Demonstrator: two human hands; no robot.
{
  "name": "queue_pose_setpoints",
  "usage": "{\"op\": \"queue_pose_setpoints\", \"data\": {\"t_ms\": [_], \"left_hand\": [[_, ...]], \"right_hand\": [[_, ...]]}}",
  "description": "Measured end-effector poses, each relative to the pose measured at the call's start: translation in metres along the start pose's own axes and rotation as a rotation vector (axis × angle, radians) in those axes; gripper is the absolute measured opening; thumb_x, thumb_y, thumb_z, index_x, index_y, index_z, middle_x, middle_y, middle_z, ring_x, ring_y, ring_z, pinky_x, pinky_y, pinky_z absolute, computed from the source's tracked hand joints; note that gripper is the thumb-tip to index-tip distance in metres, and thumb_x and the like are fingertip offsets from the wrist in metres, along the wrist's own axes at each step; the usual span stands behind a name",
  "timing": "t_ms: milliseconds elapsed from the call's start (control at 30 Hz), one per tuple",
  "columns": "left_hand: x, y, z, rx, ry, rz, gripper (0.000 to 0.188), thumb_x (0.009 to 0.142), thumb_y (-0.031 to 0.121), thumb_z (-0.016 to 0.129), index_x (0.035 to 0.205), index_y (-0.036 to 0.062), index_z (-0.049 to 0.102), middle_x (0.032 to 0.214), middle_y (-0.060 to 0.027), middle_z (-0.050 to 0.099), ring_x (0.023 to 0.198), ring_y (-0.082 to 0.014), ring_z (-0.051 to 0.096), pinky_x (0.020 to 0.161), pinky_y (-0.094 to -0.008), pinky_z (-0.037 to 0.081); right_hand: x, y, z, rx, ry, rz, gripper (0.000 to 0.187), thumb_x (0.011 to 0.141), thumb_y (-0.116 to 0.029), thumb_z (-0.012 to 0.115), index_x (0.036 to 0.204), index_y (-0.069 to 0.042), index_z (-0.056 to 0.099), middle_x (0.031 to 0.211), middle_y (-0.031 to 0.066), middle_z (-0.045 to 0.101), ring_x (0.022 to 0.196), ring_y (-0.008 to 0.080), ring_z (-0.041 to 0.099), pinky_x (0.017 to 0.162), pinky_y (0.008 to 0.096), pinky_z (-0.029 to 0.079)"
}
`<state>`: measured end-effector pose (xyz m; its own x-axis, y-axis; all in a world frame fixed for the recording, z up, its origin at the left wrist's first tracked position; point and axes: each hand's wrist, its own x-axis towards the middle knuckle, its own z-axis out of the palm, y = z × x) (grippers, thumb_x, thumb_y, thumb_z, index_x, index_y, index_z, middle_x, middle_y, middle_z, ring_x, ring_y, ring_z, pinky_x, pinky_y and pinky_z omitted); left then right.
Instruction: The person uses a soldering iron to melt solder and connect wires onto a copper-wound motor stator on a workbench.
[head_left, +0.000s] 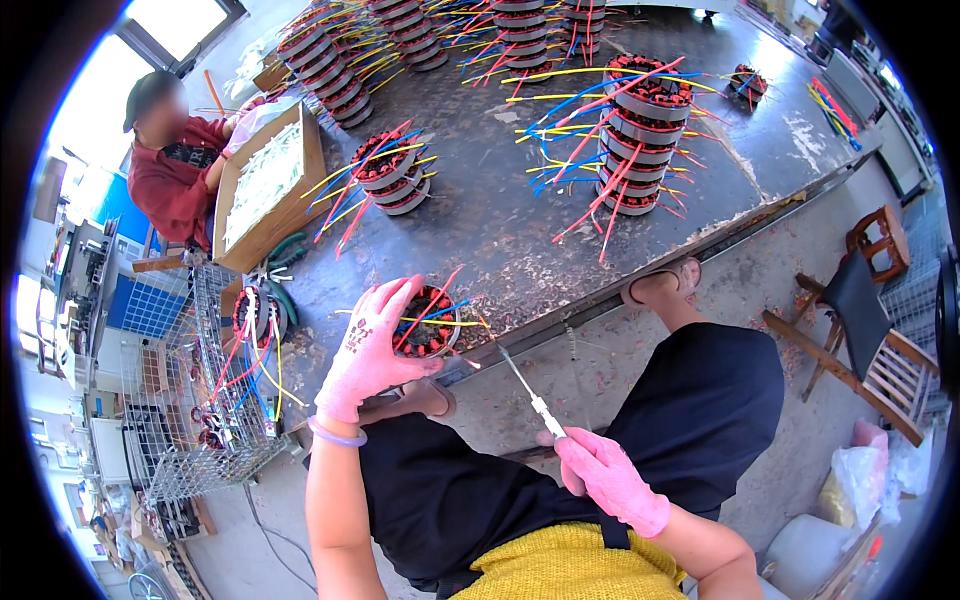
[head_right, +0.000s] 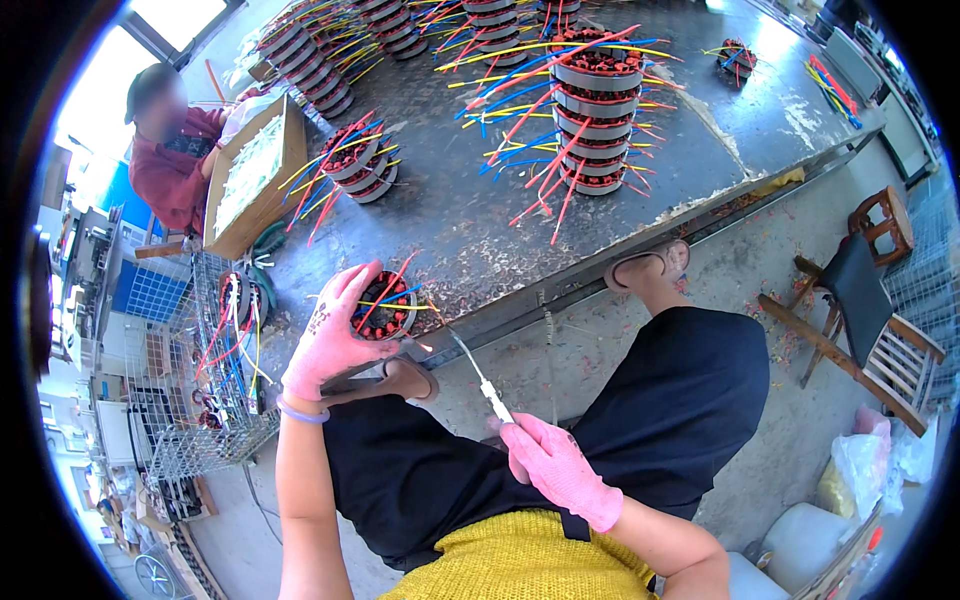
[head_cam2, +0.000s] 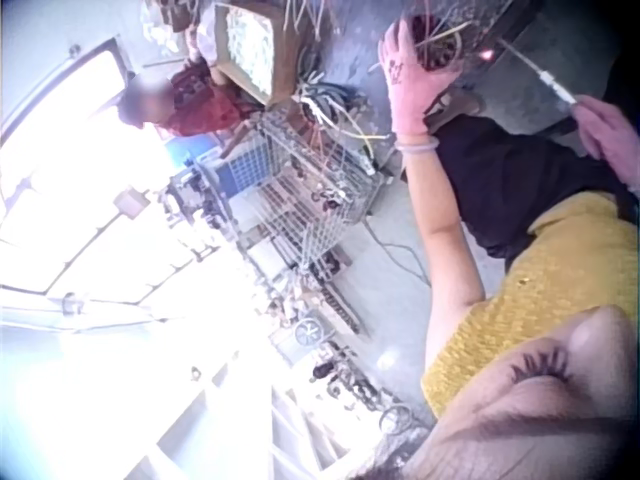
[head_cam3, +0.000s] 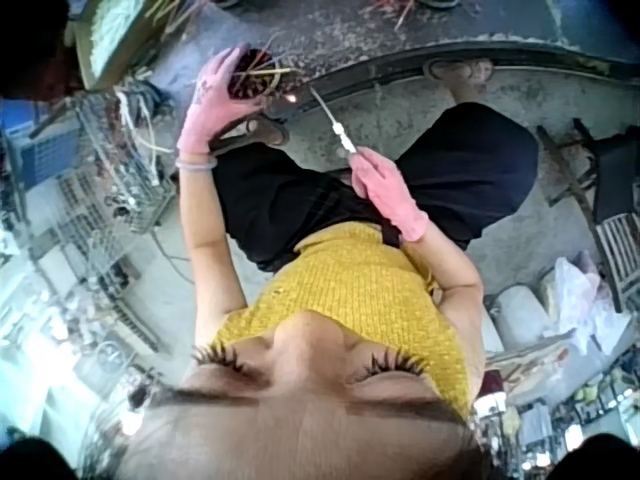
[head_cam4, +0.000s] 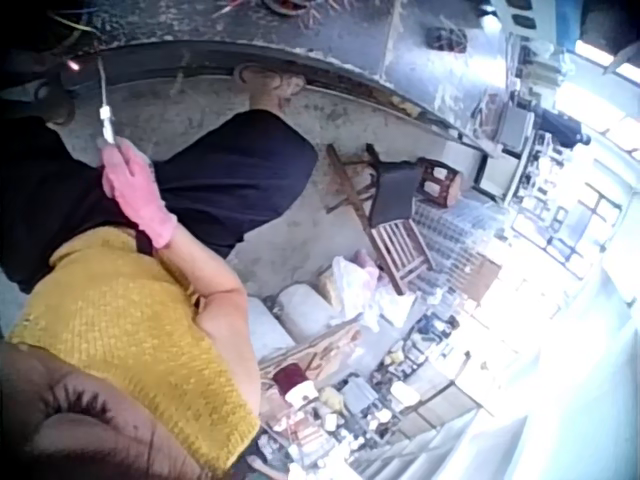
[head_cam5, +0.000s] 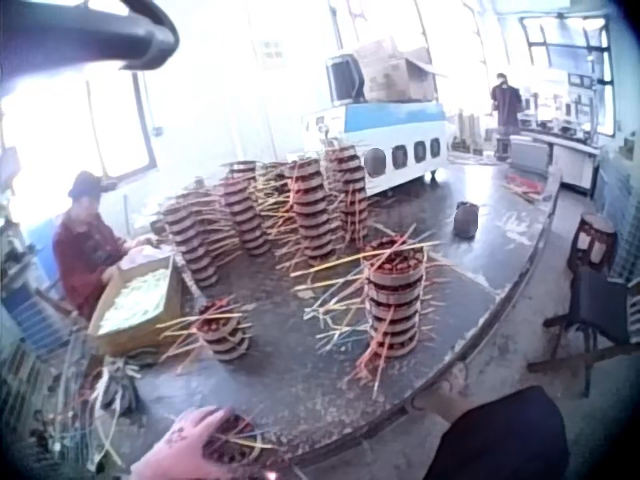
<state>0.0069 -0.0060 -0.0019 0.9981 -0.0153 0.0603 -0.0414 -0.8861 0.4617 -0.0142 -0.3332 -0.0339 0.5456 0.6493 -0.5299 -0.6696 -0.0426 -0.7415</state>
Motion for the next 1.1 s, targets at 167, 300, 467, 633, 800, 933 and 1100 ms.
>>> {"op": "queue_pose_setpoints", "data": {"t_ms": [167, 300, 467, 633, 800, 933, 1100], "left_hand": [[-0.002, -0.003, 0.000, -0.012, -0.012, 0.031, 0.099, 0.057, 0.027, 0.089, 0.143, 0.0033, 0.046, 0.138, -0.0180, 0.050, 0.131, -0.0372, 0.045, 0.115, -0.0469, 0.031], [-0.001, -0.002, 0.000, 0.011, -0.017, 0.030, 0.102, 0.054, 0.021, 0.090, 0.144, 0.0039, 0.046, 0.140, -0.0180, 0.049, 0.131, -0.0366, 0.046, 0.112, -0.0437, 0.036], [-0.003, 0.000, 0.001, 0.006, -0.004, 0.021, 0.101, 0.054, 0.023, 0.090, 0.143, 0.0039, 0.046, 0.140, -0.0187, 0.049, 0.131, -0.0373, 0.046, 0.112, -0.0439, 0.035], [-0.002, -0.001, 0.000, 0.013, -0.001, 0.026, 0.100, 0.055, 0.025, 0.090, 0.143, 0.0039, 0.046, 0.139, -0.0194, 0.049, 0.131, -0.0378, 0.046, 0.112, -0.0440, 0.036], [-0.002, -0.001, 0.001, 0.020, -0.003, 0.021, 0.099, 0.056, 0.025, 0.090, 0.143, 0.0038, 0.047, 0.139, -0.0191, 0.050, 0.130, -0.0380, 0.047, 0.111, -0.0441, 0.037], [-0.002, 0.000, 0.000, 0.029, -0.002, 0.029, 0.099, 0.056, 0.026, 0.089, 0.143, 0.0040, 0.047, 0.138, -0.0185, 0.050, 0.129, -0.0379, 0.047, 0.111, -0.0442, 0.037], [-0.001, 0.003, 0.002, 0.021, 0.003, 0.011, 0.099, 0.056, 0.025, 0.089, 0.143, 0.0043, 0.047, 0.137, -0.0180, 0.051, 0.128, -0.0374, 0.048, 0.111, -0.0443, 0.037]], "right_hand": [[0.000, -0.005, 0.001, -0.060, -0.009, 0.006, 0.035, 0.104, -0.027, 0.049, 0.119, 0.002, 0.060, 0.068, -0.0036, 0.049, 0.060, 0.0046, 0.043, 0.055, 0.0222, 0.034], [0.000, -0.006, 0.001, -0.113, -0.006, 0.012, 0.034, 0.104, -0.028, 0.048, 0.118, 0.002, 0.060, 0.068, -0.0041, 0.048, 0.059, 0.0045, 0.042, 0.055, 0.0223, 0.034], [-0.002, -0.011, 0.005, -0.060, 0.016, 0.010, 0.036, 0.104, -0.028, 0.048, 0.122, 0.002, 0.060, 0.068, -0.0046, 0.046, 0.059, 0.0043, 0.042, 0.054, 0.0222, 0.034], [-0.001, -0.009, 0.001, -0.099, 0.009, 0.009, 0.038, 0.104, -0.028, 0.049, 0.126, 0.001, 0.059, 0.068, -0.0046, 0.046, 0.059, 0.0043, 0.043, 0.054, 0.0224, 0.034], [-0.001, -0.009, 0.001, -0.128, 0.010, 0.003, 0.039, 0.104, -0.028, 0.048, 0.127, 0.001, 0.059, 0.067, -0.0041, 0.047, 0.059, 0.0045, 0.044, 0.055, 0.0226, 0.035], [0.000, -0.006, -0.001, -0.116, 0.002, 0.018, 0.039, 0.104, -0.028, 0.048, 0.128, 0.001, 0.059, 0.067, -0.0039, 0.047, 0.060, 0.0047, 0.045, 0.055, 0.0223, 0.036], [0.000, -0.012, 0.001, -0.170, 0.011, 0.026, 0.039, 0.104, -0.029, 0.048, 0.127, 0.001, 0.059, 0.067, -0.0037, 0.047, 0.060, 0.0049, 0.044, 0.056, 0.0227, 0.036]]}}
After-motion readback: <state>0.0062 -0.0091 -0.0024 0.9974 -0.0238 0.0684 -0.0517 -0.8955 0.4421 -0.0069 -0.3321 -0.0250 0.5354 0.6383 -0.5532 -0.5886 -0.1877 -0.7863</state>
